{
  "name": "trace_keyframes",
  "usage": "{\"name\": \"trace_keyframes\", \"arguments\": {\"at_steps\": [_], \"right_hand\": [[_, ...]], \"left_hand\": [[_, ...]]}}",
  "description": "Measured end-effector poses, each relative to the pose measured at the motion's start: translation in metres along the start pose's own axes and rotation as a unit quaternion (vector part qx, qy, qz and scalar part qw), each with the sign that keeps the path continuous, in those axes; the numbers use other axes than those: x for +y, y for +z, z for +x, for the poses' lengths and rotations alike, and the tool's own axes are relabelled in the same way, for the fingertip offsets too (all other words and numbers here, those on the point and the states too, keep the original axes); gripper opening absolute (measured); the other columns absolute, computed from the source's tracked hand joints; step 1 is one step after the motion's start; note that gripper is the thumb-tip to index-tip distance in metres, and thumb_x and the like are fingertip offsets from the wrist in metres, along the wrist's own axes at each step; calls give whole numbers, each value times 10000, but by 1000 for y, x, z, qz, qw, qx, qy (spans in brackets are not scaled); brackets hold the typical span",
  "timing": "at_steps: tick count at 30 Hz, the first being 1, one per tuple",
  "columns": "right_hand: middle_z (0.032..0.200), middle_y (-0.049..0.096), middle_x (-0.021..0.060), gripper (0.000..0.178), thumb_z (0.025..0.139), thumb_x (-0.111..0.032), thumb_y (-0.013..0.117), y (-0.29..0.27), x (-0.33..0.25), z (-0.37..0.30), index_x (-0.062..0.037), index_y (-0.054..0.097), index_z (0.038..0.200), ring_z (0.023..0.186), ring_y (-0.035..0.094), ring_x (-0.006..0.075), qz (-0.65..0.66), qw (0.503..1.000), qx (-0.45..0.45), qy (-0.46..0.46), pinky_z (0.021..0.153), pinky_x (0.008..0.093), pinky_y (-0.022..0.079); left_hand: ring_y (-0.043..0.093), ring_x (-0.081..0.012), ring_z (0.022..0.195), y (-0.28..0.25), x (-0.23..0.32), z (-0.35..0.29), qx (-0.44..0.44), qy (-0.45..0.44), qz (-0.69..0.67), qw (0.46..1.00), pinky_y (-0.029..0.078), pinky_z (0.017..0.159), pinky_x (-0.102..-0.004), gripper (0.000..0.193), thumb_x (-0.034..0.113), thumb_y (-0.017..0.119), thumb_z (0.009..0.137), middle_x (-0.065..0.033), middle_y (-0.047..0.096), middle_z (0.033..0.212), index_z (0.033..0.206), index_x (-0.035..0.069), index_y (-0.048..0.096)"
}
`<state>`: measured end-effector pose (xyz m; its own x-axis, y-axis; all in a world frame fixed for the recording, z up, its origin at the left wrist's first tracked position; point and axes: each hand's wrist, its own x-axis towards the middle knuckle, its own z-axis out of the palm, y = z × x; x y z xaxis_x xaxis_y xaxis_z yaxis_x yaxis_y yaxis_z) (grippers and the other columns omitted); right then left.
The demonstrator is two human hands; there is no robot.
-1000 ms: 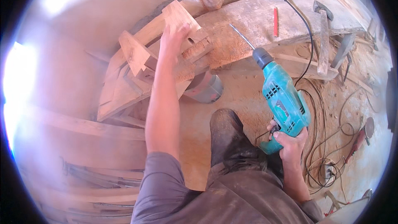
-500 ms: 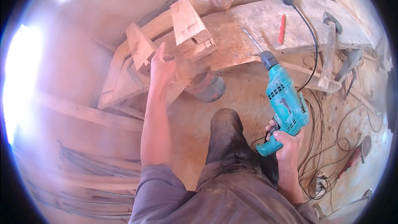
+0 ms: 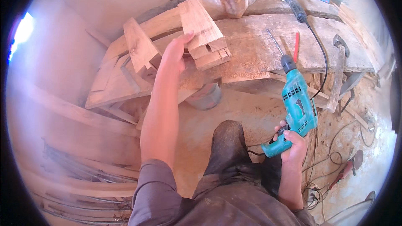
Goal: The person uses a corded electric drill to make multiple holes in a small wooden block. They hold the block with one hand and operate the drill with the other, repositioning the block between holes. The work occurs on a cluttered workbench with wood scraps and tools nearby.
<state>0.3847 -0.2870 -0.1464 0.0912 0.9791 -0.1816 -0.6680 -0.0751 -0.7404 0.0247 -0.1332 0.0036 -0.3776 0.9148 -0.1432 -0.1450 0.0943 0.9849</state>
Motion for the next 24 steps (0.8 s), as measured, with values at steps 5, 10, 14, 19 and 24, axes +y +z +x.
{"name": "trace_keyframes", "arguments": {"at_steps": [5,10,14,19,24], "right_hand": [[1009,706,184,578,732,44,640,-8,8,-2,28,581,1307,820,742,356,14,1000,2,6,591,443,626],[1016,694,176,522,760,17,654,-12,7,-6,50,584,1276,882,727,351,-3,1000,-2,7,615,451,631],[1007,696,183,577,716,31,643,-11,6,-8,23,579,1289,852,727,373,10,1000,13,23,611,477,616],[970,704,174,616,677,16,640,-12,8,-13,22,591,1291,813,728,369,3,998,58,36,610,479,610],[948,702,180,581,677,6,637,-22,10,-14,50,605,1256,794,730,353,-16,998,54,39,595,447,620]], "left_hand": [[667,-295,1168,-2,4,47,-17,-29,-6,999,531,1013,-485,496,314,719,979,-175,674,1316,1356,10,611],[677,-297,1181,8,5,52,-27,-14,-49,998,530,1040,-457,483,279,700,981,-175,693,1297,1361,-4,608],[683,-315,1178,-2,-1,81,-54,6,-62,997,535,1039,-469,501,280,690,982,-195,689,1313,1367,-26,596],[701,-328,1138,-10,6,130,-76,14,-42,996,557,1002,-482,517,290,684,982,-203,696,1284,1367,-42,586],[708,-336,1107,-3,8,137,-26,20,-1,999,561,999,-484,520,283,693,968,-197,699,1248,1358,-43,587]]}}
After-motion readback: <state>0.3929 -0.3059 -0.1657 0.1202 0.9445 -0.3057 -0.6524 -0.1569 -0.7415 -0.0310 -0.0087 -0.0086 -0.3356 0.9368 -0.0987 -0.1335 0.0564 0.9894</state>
